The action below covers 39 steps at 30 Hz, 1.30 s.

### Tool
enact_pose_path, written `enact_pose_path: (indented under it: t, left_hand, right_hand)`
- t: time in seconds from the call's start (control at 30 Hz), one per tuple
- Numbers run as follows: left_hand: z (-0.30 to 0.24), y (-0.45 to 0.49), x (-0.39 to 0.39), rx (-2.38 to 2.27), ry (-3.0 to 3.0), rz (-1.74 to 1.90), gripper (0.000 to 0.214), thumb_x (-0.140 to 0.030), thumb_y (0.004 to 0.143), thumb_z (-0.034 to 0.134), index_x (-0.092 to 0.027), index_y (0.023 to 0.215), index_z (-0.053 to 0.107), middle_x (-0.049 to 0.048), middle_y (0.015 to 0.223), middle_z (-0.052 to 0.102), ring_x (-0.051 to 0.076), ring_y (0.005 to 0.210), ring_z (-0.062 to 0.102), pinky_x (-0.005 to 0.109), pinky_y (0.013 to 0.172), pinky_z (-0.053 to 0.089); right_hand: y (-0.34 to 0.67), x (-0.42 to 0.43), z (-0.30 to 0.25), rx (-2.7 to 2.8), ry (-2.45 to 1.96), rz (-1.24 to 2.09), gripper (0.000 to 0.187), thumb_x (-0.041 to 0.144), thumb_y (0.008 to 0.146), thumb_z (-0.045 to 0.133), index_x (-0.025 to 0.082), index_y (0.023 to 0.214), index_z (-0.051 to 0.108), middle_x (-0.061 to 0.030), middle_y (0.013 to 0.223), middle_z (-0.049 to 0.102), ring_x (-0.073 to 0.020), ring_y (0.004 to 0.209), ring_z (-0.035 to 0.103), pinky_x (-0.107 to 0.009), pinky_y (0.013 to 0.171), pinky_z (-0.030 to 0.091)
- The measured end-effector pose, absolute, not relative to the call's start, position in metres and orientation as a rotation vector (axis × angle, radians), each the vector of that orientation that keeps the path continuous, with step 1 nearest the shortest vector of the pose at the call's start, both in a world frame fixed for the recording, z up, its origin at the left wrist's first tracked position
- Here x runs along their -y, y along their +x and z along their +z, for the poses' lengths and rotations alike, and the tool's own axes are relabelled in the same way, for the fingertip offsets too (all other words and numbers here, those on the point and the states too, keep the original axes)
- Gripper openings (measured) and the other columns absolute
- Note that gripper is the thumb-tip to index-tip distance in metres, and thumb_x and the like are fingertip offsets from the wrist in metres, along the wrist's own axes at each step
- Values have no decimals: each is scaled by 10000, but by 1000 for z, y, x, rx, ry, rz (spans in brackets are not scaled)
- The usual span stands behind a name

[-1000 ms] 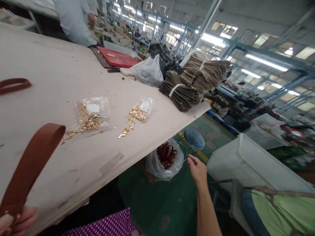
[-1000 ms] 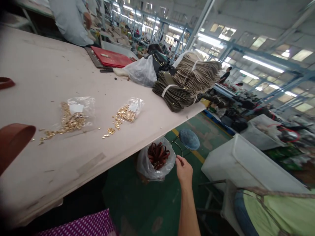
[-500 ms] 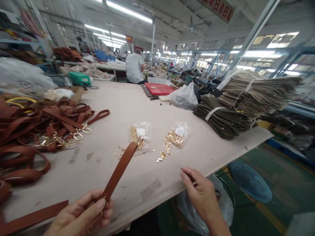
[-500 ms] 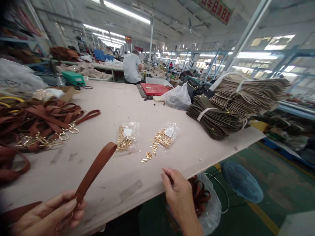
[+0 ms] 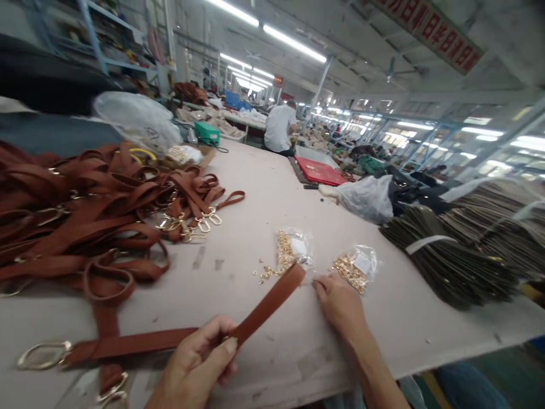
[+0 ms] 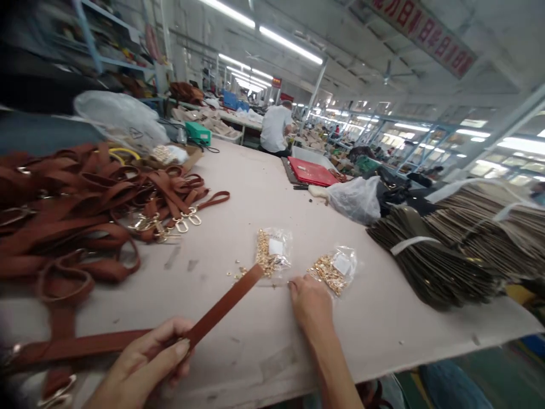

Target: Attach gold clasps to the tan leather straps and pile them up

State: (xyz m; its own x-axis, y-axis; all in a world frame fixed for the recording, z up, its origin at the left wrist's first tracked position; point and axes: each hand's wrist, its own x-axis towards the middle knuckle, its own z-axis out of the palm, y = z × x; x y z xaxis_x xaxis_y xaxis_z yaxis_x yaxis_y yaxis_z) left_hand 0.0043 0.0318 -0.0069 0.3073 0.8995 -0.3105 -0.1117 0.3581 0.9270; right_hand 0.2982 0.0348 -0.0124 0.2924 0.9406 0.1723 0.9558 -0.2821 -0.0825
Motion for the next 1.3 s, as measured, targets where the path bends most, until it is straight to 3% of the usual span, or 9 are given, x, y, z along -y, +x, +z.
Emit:
enact_pose_path:
  t: [0.1, 0.27, 0.37, 0.5, 0.6, 0.73, 0.87, 1.13, 1.3]
  left_hand:
    - [-3, 4, -34, -965, 980, 812, 279, -455, 729, 730, -183, 784, 700, -17, 565, 601, 124, 506, 512, 188, 481, 438]
    - [-13, 2, -34, -858, 1009, 768, 300, -440, 776, 679, -153, 863, 684, -8, 621, 602, 130, 547, 531, 205, 507, 449]
    - [-15, 1, -32, -850, 990, 793, 306, -439, 769, 683, -149, 867, 683, -7, 623, 618, 137, 554, 555, 224, 535, 457]
    - [-13, 2, -31, -873, 971, 856, 287, -401, 793, 661, -140, 908, 690, -4, 639, 635, 136, 572, 569, 236, 581, 464]
    - [-13, 5, -30, -898, 966, 864, 279, -371, 800, 656, -136, 946, 695, 8, 681, 653, 153, 628, 597, 250, 620, 495]
    - [-14, 10, -23, -869, 1034, 869, 243, -327, 844, 614, -148, 982, 703, 24, 760, 680, 176, 709, 633, 268, 682, 527]
    - [-7, 8, -16, -829, 1184, 877, 226, -292, 888, 572, -171, 1003, 725, 41, 842, 697, 204, 805, 646, 273, 741, 519]
    - [-5, 2, -12, -864, 1501, 933, 219, -190, 922, 535, -209, 1008, 735, 24, 836, 677, 171, 773, 637, 225, 714, 479]
    - [-11, -3, -8, -768, 1693, 1028, 239, -156, 938, 498, -231, 1056, 691, 26, 875, 682, 163, 811, 651, 221, 736, 489]
  right_hand:
    - [302, -40, -6, 1833, -2388, -75, 241, 235, 899, 531, 219, 788, 744, -101, 824, 722, -254, 790, 670, -319, 683, 418]
    - [309, -54, 5, 1842, -2381, 124, 230, 235, 816, 545, 230, 624, 672, -17, 595, 695, -195, 591, 653, -269, 546, 376]
    - [308, -53, 7, 1810, -2348, 163, 235, 257, 792, 546, 241, 582, 651, 4, 544, 676, -193, 565, 648, -271, 542, 393]
    - [285, -24, 2, 1646, -2272, 56, 264, 391, 840, 518, 235, 742, 708, -43, 738, 744, -233, 703, 686, -311, 644, 489]
    - [242, 9, -2, 1499, -1937, 104, 253, 449, 861, 576, 238, 817, 710, -23, 801, 741, -203, 733, 694, -263, 667, 542]
    - [180, 33, -6, 1644, -1444, 144, 73, 235, 874, 624, 242, 878, 697, -20, 833, 725, -170, 763, 691, -227, 685, 563]
    - [150, 32, -12, 1649, -1358, 160, 189, 145, 901, 573, 258, 990, 694, -49, 876, 713, -179, 812, 681, -275, 721, 569]
    - [143, 38, -24, 1530, -1331, 84, 246, 110, 872, 601, 269, 1017, 718, -40, 889, 724, -173, 827, 676, -269, 751, 546]
    - [131, 39, -29, 1128, -1371, 330, 36, 259, 834, 699, 225, 829, 691, -31, 822, 722, -164, 783, 685, -250, 735, 543]
